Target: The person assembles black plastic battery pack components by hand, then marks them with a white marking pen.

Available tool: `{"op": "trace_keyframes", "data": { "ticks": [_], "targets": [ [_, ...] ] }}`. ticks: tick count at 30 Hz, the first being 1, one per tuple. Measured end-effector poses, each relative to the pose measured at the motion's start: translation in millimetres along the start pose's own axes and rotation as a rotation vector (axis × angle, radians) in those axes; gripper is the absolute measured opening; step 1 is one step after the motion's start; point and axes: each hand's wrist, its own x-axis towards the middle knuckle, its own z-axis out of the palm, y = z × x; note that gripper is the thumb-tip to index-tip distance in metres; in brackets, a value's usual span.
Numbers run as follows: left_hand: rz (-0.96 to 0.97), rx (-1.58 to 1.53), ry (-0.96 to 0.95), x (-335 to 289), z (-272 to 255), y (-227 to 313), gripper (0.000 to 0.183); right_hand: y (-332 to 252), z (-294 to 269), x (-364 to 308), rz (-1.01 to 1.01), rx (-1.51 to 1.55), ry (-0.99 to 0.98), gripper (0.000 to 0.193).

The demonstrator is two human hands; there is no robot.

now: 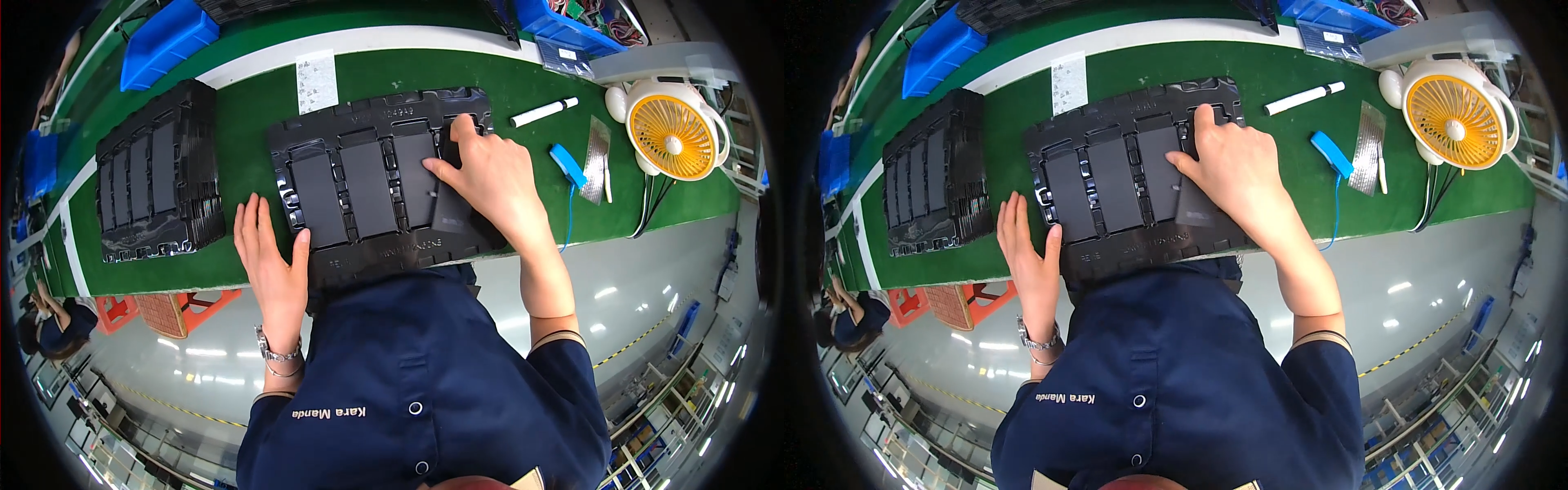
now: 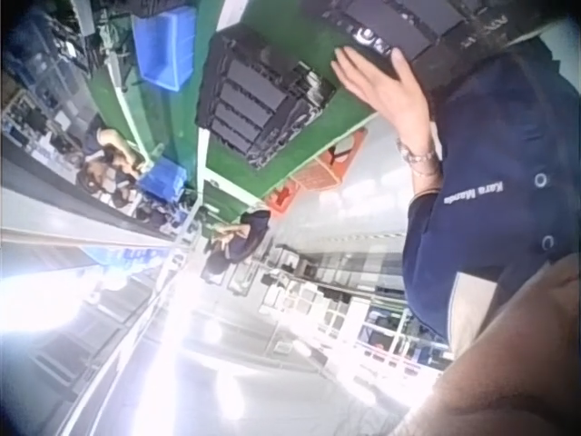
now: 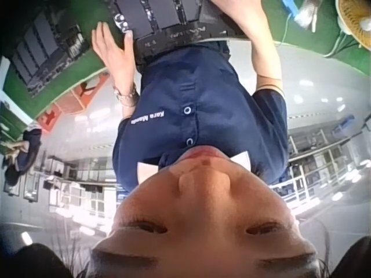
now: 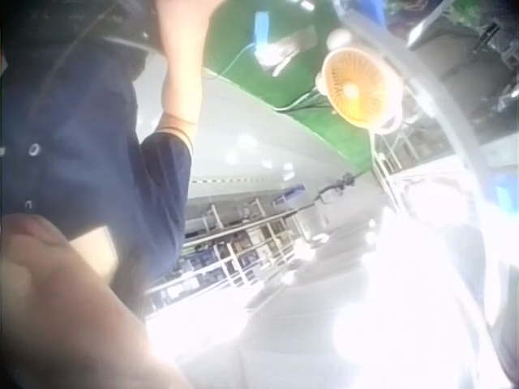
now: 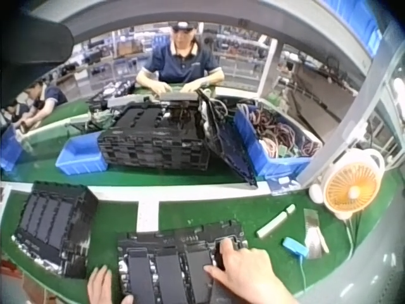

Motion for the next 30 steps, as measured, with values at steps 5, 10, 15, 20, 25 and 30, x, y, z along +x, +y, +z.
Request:
{"op": "trace_keyframes", "data": {
  "ticks": [5, 10, 15, 20, 25, 30],
  "targets": [
    [0.027, 0.000, -0.034, -8.7, 2.6, -2.5, 0.052, 12.1, -31.4, 3.1, -0.024, 0.284, -0.214, 0.028],
    [0.047, -0.076, -0.009, -2.0, 3.7, -0.7, 0.050, 24.3, -41.5, 3.0, -0.027, 0.571, -0.043, 0.030],
    [0.102, -0.087, -0.014, 2.6, -0.4, -1.8, 0.050, 41.3, -20.1, 5.8, 0.001, 0.487, -0.010, 0.026],
    [-0.140, -0.537, 0.038, -2.7, -3.5, 11.7, 0.052, 38.7, 0.7, -4.5, -0.145, 0.536, 0.161, 0.028],
    [-0.368, -1.104, -0.130, 0.1, -5.6, 15.4, 0.063, 33.6, 0.5, -14.2, -0.067, 0.342, 0.223, 0.028],
    [-0.385, -1.238, -0.063, 1.7, -13.2, 15.4, 0.062, 24.3, 3.2, -12.3, -0.116, 0.345, 0.367, 0.041]
  ]
}}
